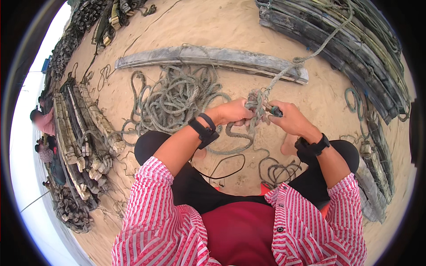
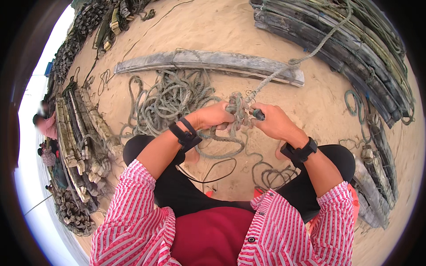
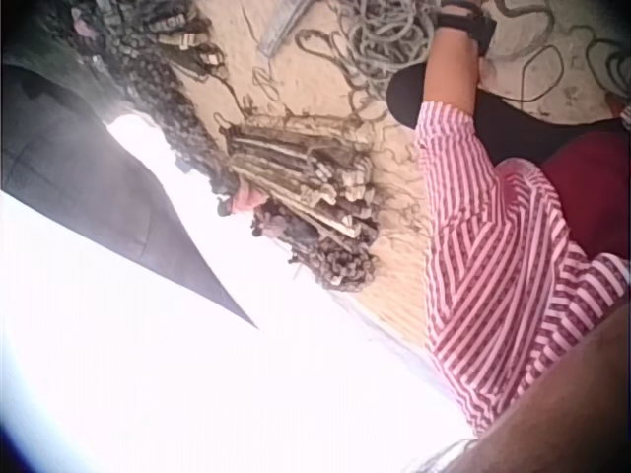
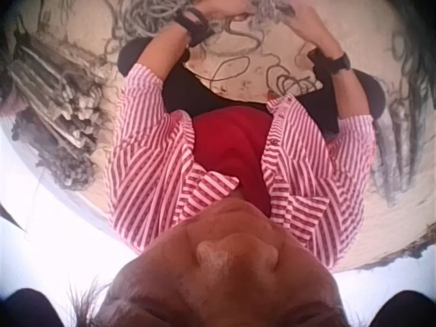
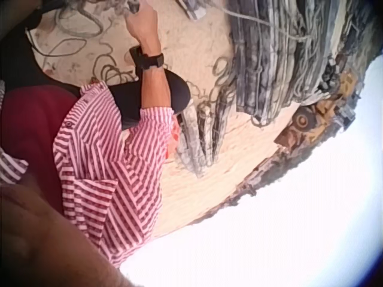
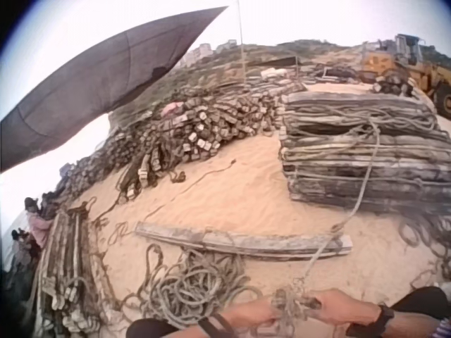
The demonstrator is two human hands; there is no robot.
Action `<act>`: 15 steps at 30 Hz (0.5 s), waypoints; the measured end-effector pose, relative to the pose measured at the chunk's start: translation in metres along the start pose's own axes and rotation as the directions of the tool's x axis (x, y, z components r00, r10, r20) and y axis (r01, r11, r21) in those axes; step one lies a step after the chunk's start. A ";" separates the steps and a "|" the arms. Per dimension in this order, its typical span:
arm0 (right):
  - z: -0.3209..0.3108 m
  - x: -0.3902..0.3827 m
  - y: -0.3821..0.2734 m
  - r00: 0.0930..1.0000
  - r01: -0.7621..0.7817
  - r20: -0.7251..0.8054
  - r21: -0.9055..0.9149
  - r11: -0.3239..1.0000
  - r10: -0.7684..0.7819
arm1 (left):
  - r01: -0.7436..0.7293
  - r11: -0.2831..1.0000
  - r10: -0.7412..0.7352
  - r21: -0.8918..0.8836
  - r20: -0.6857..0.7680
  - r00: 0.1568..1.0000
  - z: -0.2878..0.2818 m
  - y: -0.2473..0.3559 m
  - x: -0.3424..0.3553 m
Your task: Using pliers to untie and remove ropes from a long concrete or wooden post.
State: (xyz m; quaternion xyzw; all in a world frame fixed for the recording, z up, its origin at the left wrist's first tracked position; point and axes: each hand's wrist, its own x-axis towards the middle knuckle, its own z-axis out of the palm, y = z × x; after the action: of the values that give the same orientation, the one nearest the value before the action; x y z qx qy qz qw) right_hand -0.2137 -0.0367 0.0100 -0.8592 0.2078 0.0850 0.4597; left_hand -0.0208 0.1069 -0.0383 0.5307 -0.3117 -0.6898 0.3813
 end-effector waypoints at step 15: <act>-0.020 -0.034 -0.030 0.963 -0.096 0.146 0.972 0.216 -0.228 | 0.634 0.447 0.197 0.630 -0.761 0.618 -0.071 -0.037 0.003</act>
State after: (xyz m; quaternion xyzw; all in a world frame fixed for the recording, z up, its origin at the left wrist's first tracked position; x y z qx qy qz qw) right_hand -0.2317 -0.0290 0.0553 -0.3714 0.1166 0.0274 0.9207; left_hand 0.0405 0.1217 -0.0874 0.9173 -0.3452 -0.1939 0.0429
